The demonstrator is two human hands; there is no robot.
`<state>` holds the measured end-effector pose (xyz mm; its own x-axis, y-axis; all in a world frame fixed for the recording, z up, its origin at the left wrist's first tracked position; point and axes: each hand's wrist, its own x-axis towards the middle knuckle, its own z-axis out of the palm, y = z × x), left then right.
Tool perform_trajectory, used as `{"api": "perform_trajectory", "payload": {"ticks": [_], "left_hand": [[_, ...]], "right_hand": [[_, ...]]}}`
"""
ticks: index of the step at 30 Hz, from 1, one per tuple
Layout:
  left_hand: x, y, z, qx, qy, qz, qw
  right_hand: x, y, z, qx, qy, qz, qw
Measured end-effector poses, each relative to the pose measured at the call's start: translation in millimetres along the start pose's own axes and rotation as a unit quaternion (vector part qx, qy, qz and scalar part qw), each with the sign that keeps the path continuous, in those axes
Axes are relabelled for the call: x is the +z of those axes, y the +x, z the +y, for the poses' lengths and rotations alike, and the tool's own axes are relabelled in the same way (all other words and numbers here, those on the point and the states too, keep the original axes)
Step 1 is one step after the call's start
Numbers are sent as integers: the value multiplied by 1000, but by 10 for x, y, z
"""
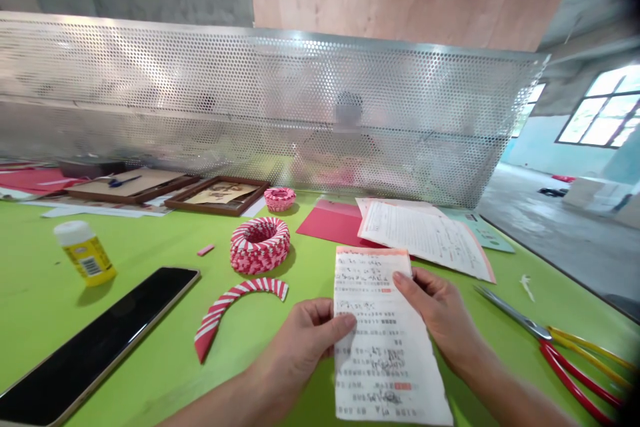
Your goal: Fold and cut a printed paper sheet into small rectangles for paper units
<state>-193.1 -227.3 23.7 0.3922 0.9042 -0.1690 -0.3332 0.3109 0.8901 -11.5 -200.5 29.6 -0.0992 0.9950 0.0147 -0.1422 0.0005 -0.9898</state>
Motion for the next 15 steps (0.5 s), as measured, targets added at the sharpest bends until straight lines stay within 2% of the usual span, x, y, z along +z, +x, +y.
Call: {"api": "perform_trajectory", "payload": {"ticks": [3, 6, 8, 12, 15], "left_hand": [[-16, 9, -1, 11, 11, 14, 1000], [-23, 11, 22, 51, 32, 47, 997], [-14, 5, 49, 73, 48, 65, 994], [15, -5, 86, 83, 66, 72, 992], [10, 12, 71, 74, 57, 61, 994]], "right_hand": [[17, -27, -38, 29, 51, -38, 998], [63, -67, -57, 64, 113, -109, 985], [103, -89, -47, 78, 128, -136, 979], [184, -111, 2, 69, 115, -116, 984], [219, -117, 26, 87, 106, -101, 985]]}}
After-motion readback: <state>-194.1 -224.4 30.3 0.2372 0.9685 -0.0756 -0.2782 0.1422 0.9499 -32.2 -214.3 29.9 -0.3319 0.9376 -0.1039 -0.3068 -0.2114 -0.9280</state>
